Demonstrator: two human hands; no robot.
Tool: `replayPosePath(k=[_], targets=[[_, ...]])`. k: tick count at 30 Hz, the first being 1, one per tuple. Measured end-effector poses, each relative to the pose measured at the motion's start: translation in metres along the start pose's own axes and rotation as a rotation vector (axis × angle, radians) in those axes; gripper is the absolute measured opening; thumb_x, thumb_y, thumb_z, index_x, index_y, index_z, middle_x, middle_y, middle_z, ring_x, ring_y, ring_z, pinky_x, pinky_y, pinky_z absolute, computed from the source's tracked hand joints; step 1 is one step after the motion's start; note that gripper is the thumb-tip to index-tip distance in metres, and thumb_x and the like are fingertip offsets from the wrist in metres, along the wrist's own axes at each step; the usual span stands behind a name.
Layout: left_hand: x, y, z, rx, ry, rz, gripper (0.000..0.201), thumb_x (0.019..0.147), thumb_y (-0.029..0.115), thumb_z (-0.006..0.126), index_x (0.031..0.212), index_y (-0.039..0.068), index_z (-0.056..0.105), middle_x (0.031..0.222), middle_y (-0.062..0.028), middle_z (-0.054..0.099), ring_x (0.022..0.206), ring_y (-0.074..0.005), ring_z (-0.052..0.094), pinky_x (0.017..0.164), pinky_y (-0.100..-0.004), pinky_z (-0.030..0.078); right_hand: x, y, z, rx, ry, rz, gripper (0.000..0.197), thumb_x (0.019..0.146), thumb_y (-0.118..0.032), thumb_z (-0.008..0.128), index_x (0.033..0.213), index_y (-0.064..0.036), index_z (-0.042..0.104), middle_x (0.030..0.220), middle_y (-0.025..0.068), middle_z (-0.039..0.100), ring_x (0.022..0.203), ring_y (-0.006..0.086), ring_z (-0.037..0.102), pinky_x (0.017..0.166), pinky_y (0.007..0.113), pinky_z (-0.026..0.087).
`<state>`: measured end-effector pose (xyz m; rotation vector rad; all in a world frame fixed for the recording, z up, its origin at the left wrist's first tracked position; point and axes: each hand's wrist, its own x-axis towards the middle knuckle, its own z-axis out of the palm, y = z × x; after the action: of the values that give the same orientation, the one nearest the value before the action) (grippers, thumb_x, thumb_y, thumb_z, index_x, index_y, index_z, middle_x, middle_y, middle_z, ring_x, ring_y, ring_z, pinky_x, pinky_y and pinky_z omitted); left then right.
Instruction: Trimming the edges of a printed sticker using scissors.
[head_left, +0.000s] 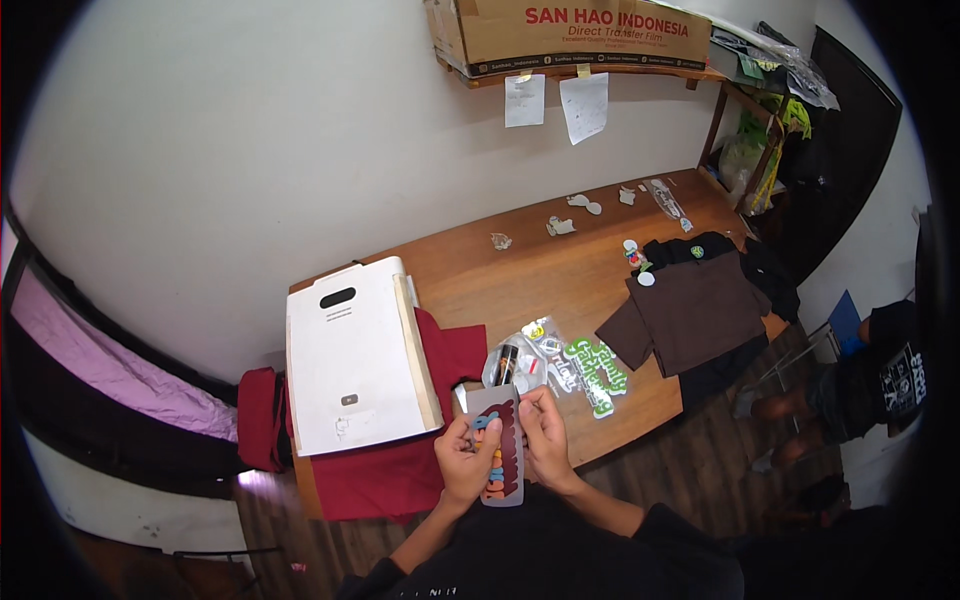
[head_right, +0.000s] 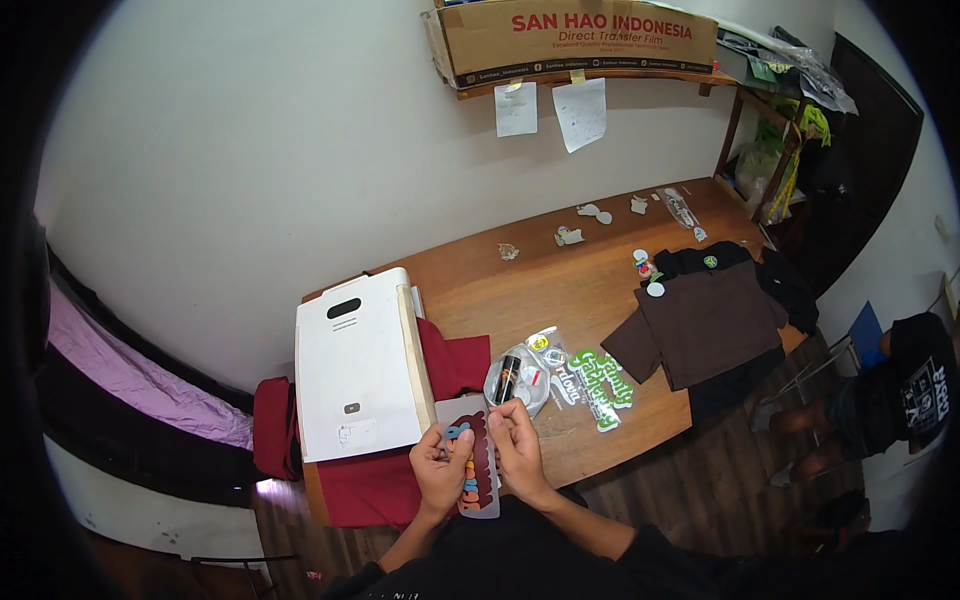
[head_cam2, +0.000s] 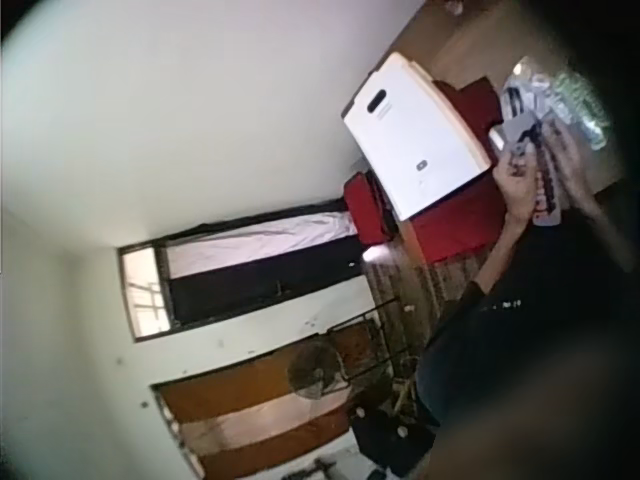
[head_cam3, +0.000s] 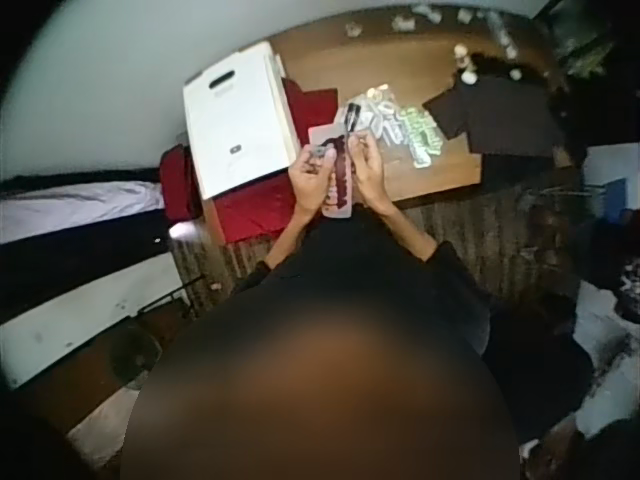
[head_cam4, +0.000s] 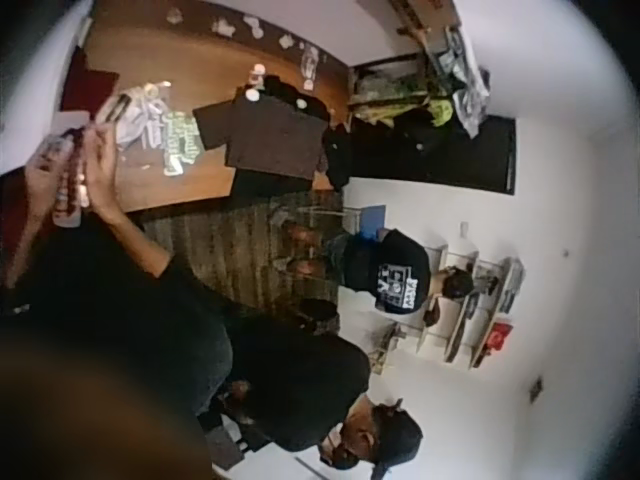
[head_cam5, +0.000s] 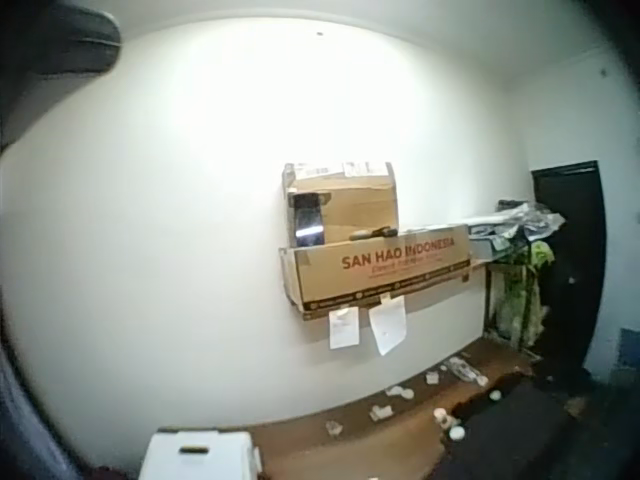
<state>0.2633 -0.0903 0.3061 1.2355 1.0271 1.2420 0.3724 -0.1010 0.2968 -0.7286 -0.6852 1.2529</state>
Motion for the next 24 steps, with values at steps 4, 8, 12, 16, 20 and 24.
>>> replayPosePath(k=[4,8,12,16,20,24], targets=[[0.002,-0.005,-0.005,-0.006,0.001,-0.005,0.017,0.085,0.005,0.059,0.071,0.004,0.049,0.056,0.0047,0.049,0.046,0.0022,0.041,0.039,-0.0136,0.029,-0.001,-0.005,0.007,0.009,-0.005,0.013,0.012,0.095,-0.017,0.042,0.098,-0.0057,0.039,0.074,-0.0025,0.048,0.060,-0.0011,0.040,0.050,0.014,0.032],[0.001,-0.001,-0.007,-0.015,-0.014,-0.044,0.016,0.085,0.005,0.059,0.072,0.004,0.049,0.057,0.0046,0.049,0.046,0.0022,0.041,0.040,-0.0135,0.029,-0.005,0.002,0.005,-0.001,0.010,0.028,0.012,0.095,-0.018,0.041,0.099,-0.0060,0.039,0.076,-0.0015,0.050,0.060,-0.0011,0.041,0.050,0.014,0.032],[0.002,-0.009,-0.011,-0.051,-0.032,-0.009,0.013,0.084,0.005,0.059,0.075,0.002,0.052,0.059,0.0040,0.052,0.048,0.0020,0.043,0.041,-0.0133,0.031,-0.006,0.009,0.002,-0.006,0.012,0.009,0.012,0.095,-0.018,0.041,0.098,-0.0060,0.039,0.078,-0.0008,0.051,0.062,-0.0007,0.043,0.051,0.014,0.034],[0.002,-0.009,-0.011,-0.075,-0.039,-0.017,0.011,0.084,0.005,0.060,0.077,-0.001,0.054,0.061,0.0032,0.055,0.050,0.0016,0.046,0.041,-0.0135,0.033,-0.005,0.009,0.007,-0.009,0.034,-0.037,0.011,0.095,-0.017,0.041,0.097,-0.0056,0.040,0.079,-0.0003,0.051,0.067,0.0002,0.045,0.057,0.015,0.036],[0.002,-0.010,-0.010,-0.077,-0.041,-0.013,0.011,0.084,0.005,0.061,0.077,0.000,0.054,0.061,0.0028,0.055,0.050,0.0013,0.047,0.042,-0.0136,0.034,-0.004,0.006,0.011,-0.001,0.059,-0.069,0.009,0.095,-0.015,0.041,0.095,-0.0053,0.040,0.079,0.0000,0.051,0.071,0.0011,0.044,0.062,0.017,0.037],[0.000,-0.007,-0.011,-0.084,-0.043,-0.058,0.011,0.083,0.005,0.061,0.077,-0.001,0.054,0.061,0.0028,0.055,0.050,0.0013,0.047,0.042,-0.0135,0.034,-0.003,0.011,0.008,-0.013,0.069,-0.092,0.009,0.095,-0.014,0.041,0.094,-0.0051,0.041,0.077,-0.0010,0.049,0.070,0.0013,0.043,0.062,0.017,0.036]])
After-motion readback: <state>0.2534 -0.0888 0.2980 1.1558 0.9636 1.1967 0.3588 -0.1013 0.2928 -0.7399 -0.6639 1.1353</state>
